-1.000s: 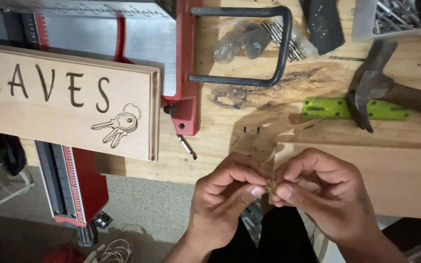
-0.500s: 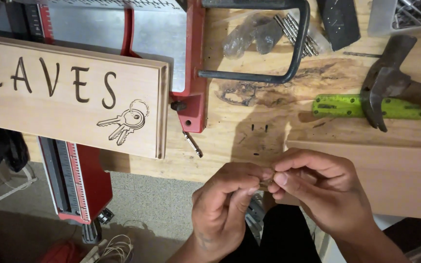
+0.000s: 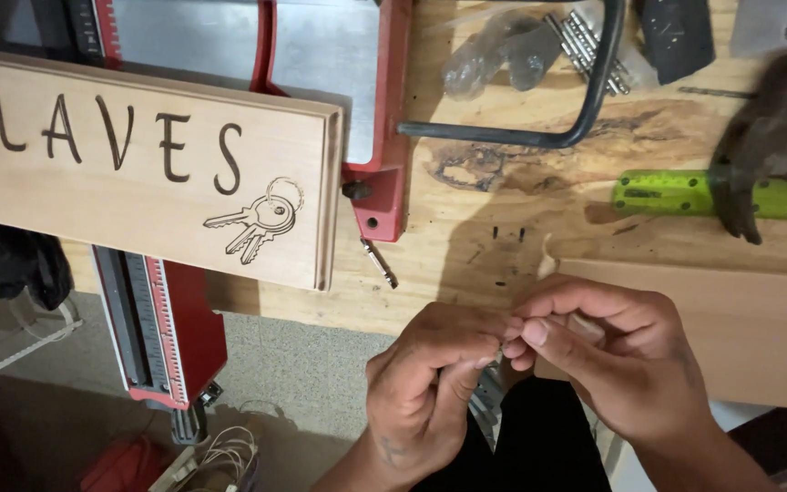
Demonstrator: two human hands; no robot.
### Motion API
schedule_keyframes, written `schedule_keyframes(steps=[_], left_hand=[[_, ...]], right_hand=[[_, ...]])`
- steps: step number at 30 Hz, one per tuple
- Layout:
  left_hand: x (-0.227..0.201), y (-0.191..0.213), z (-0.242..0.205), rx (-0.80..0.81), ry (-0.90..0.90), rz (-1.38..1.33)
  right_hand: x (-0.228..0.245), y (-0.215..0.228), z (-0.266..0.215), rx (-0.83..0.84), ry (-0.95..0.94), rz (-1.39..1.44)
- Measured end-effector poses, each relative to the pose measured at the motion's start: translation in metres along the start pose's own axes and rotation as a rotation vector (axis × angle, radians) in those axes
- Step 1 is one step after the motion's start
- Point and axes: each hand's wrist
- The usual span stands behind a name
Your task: Attaching a sawtooth picture hanger to the back of a wooden sign using a hammer and small nails
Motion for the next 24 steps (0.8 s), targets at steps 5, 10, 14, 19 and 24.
schedule_keyframes(steps=[5,10,14,19,24], left_hand=[[-0.001,0.01,-0.006,-0.004,0.059,0.039],[-0.002,0.02,-0.012,-0.042,0.094,-0.042],[-0.005,0.029,-0.014,-0.034,0.089,-0.021],[-0.003,0.039,-0.018,-0.03,0.121,-0.029],[-0.004,0.047,-0.017,-0.011,0.113,-0.074]], right_hand=[[-0.002,-0.01,0.0,0.046,-0.001,0.024],[-0.009,-0.018,-0.003,-0.009,-0.004,-0.045],[-0.013,-0.026,-0.007,-0.045,0.023,-0.004],[-0.01,-0.041,-0.007,-0.046,0.091,-0.1],[-0.005,-0.057,-0.003,-0.063,0.184,-0.148]])
Point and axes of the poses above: each hand's wrist, its own z-axis towards the middle knuckle, its own y-axis out of the back of the hand, x = y × z, and after that the axes turned 2 degrees about x, right-handed
